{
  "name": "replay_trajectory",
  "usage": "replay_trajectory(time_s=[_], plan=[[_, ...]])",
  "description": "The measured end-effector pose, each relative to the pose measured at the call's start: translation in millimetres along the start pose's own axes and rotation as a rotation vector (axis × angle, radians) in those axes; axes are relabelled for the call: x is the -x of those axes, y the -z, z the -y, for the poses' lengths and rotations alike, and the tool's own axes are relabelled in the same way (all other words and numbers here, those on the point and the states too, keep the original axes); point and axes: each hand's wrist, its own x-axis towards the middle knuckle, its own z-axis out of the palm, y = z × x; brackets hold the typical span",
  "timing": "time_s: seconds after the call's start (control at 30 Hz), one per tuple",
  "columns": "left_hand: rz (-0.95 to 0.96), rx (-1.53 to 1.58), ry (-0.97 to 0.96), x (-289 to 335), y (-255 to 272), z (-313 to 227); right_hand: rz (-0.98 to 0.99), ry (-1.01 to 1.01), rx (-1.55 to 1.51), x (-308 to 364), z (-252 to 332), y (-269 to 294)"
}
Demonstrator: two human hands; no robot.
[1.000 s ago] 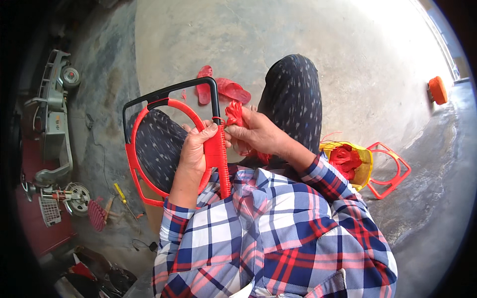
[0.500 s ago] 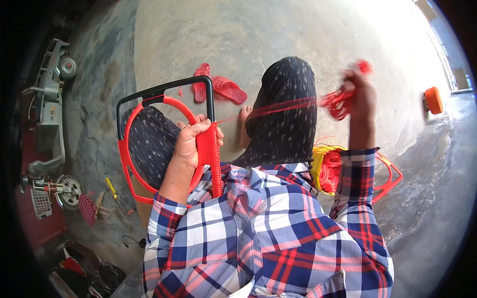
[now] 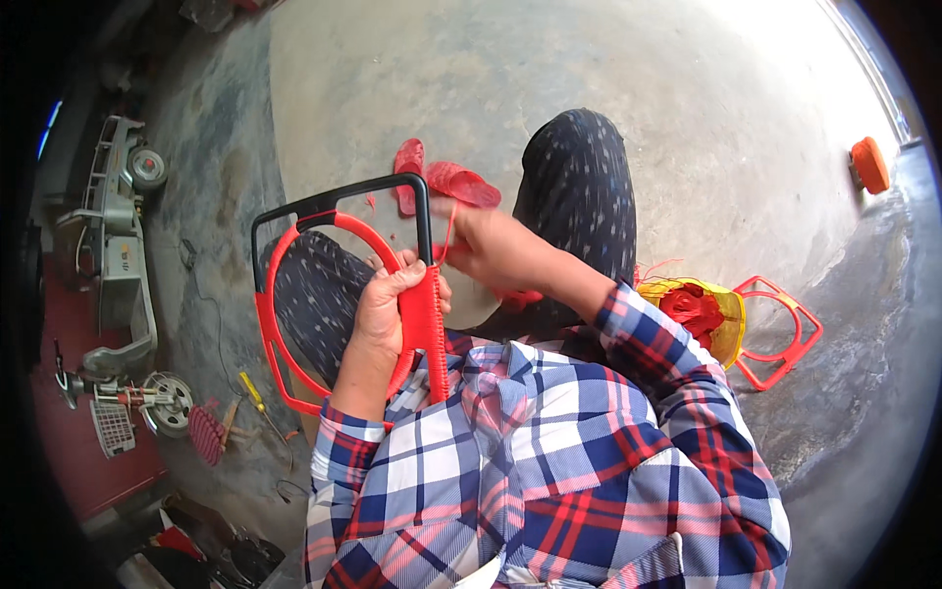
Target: Wrapping a red plastic cord or tape tightly around a red metal frame.
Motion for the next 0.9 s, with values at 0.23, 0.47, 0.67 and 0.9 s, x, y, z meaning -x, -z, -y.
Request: replay_trajectory(time_s=[0.23, 0.47, 0.67, 0.9], plan=[[0.063, 0.033, -0.052, -7.8, -2.2, 8.0, -0.301, 0.084, -0.85, -30.9, 27.5, 12.4], [0.048, 0.03, -0.04, -5.4, 2.8, 4.4, -0.729, 0.174, -0.396, -10.1, 17.3, 38.2], [0.037, 0.021, -0.059, -2.9, -0.2, -4.9, -0.002, 0.107, -0.367, 62.6, -17.7, 56.7], [0.024, 0.074, -0.094, -2.1, 2.1, -6.4, -0.434, 0.188, -1.676, 153.7, -60.9, 56.7]])
